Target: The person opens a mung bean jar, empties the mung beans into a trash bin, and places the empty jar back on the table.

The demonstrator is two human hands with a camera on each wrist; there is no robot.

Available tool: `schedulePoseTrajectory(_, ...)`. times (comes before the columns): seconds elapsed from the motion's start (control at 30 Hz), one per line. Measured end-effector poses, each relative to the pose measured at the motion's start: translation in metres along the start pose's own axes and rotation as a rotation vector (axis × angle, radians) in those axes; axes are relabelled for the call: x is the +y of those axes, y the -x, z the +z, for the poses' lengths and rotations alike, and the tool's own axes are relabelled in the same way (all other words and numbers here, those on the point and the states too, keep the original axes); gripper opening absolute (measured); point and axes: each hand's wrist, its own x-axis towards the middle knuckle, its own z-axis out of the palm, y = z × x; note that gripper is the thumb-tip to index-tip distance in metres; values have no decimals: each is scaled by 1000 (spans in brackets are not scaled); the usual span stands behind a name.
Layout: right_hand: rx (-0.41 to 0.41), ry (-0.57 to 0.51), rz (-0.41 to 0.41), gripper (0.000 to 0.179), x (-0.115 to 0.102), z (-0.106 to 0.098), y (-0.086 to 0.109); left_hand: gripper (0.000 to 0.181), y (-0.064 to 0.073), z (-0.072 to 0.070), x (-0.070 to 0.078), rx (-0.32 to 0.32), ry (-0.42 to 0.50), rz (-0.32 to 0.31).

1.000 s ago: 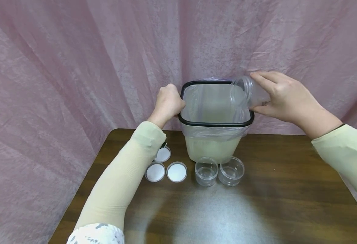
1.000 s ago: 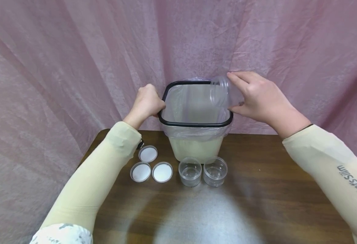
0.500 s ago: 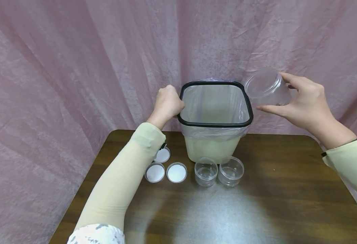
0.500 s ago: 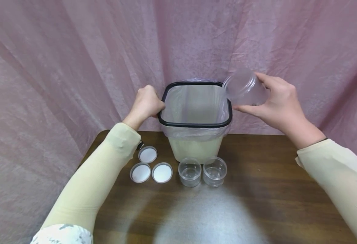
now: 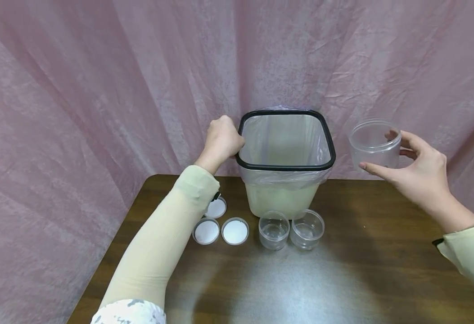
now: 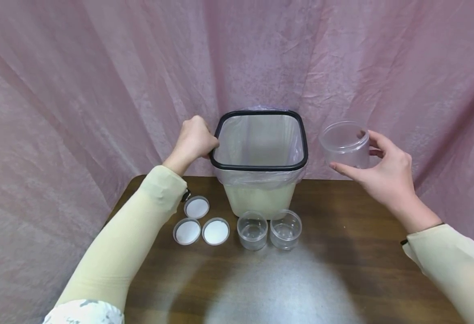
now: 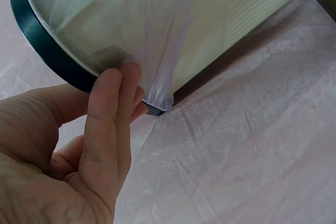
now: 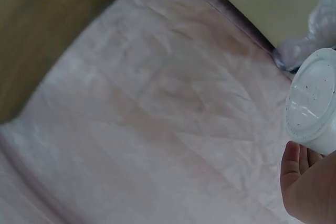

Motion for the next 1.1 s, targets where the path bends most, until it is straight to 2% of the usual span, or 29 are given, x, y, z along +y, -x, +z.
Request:
schedulePoseTrajectory(0.17,-38,-21,53,76,19,7,19,10,1,0,-1,-4,7,-16)
schedulePoseTrajectory(0.47,-104,-31,73,81,43,29,45,12,0,-1,-2,1,20,-17)
schedulePoseTrajectory(0.6,-155,-15,74,85,50,36,54,15,1,-2,-1,2,7,-13)
schedulePoseTrajectory(0.77,-191,-1,30,88,57,46,67,18,2,-2,-1,4,2,-10)
schedulePoseTrajectory(0.97,-263,-4,52,85,64,53,81,16,2,-3,-1,3,5,-12)
schedulePoseTrajectory(1.1,-282,26,62,86,69,55,87,13,2,-3,-1,-3,10,-17)
